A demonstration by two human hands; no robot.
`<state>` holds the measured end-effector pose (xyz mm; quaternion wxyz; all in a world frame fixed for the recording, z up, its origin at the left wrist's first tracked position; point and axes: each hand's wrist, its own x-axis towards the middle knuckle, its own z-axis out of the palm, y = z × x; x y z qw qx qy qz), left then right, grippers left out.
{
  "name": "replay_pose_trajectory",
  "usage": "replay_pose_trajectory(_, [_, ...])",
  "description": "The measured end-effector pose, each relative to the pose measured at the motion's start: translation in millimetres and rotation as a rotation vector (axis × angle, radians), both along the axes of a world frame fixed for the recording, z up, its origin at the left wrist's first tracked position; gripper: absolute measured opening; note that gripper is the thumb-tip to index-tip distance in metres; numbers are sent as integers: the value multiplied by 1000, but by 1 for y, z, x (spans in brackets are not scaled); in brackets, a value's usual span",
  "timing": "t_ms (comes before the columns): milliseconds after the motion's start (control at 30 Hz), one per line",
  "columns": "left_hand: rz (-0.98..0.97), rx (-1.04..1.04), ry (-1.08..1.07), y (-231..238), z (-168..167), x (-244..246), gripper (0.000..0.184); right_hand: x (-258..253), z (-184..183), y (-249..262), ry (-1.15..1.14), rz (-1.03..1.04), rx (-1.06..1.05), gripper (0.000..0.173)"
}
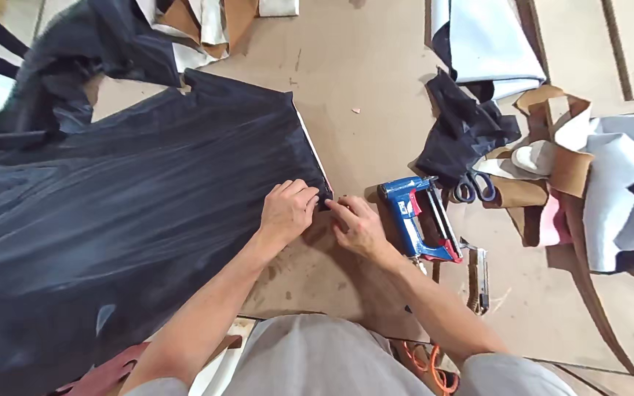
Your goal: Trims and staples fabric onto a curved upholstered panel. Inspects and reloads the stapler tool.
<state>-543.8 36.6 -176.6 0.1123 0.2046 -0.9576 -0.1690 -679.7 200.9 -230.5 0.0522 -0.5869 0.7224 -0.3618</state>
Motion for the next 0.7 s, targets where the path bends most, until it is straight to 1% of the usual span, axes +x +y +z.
replay_pose_trajectory(100, [9, 0, 25, 3, 0, -3, 25, 8, -5, -1, 8, 17, 75, 45])
replay_pose_trajectory(200, [5, -49, 76, 4, 1, -4, 24, 22, -4, -11, 42, -29, 178, 45])
replay_pose_trajectory(267, [2, -93, 76, 7, 2, -4, 24, 32, -2, -16, 29, -63, 189, 45])
replay_pose_trajectory(333, [13, -89, 70, 7, 2, -5, 24, 34, -1, -13, -30, -73, 110, 48])
replay_pose_trajectory(400, [26, -54, 73, 6, 1, -6, 24, 31, -4, -3, -56, -112, -44, 45])
replay_pose_trajectory(433, [35, -33, 76, 6, 0, -6, 23, 28, -8, 1, -45, -122, -86, 44])
replay_pose_trajectory(567, [59, 26, 82, 5, -1, -6, 22, 28, -15, -3, 41, -90, -175, 35])
replay_pose_trajectory(700, [83, 58, 59, 3, 6, -6, 23, 33, -17, -15, 108, -103, -188, 33])
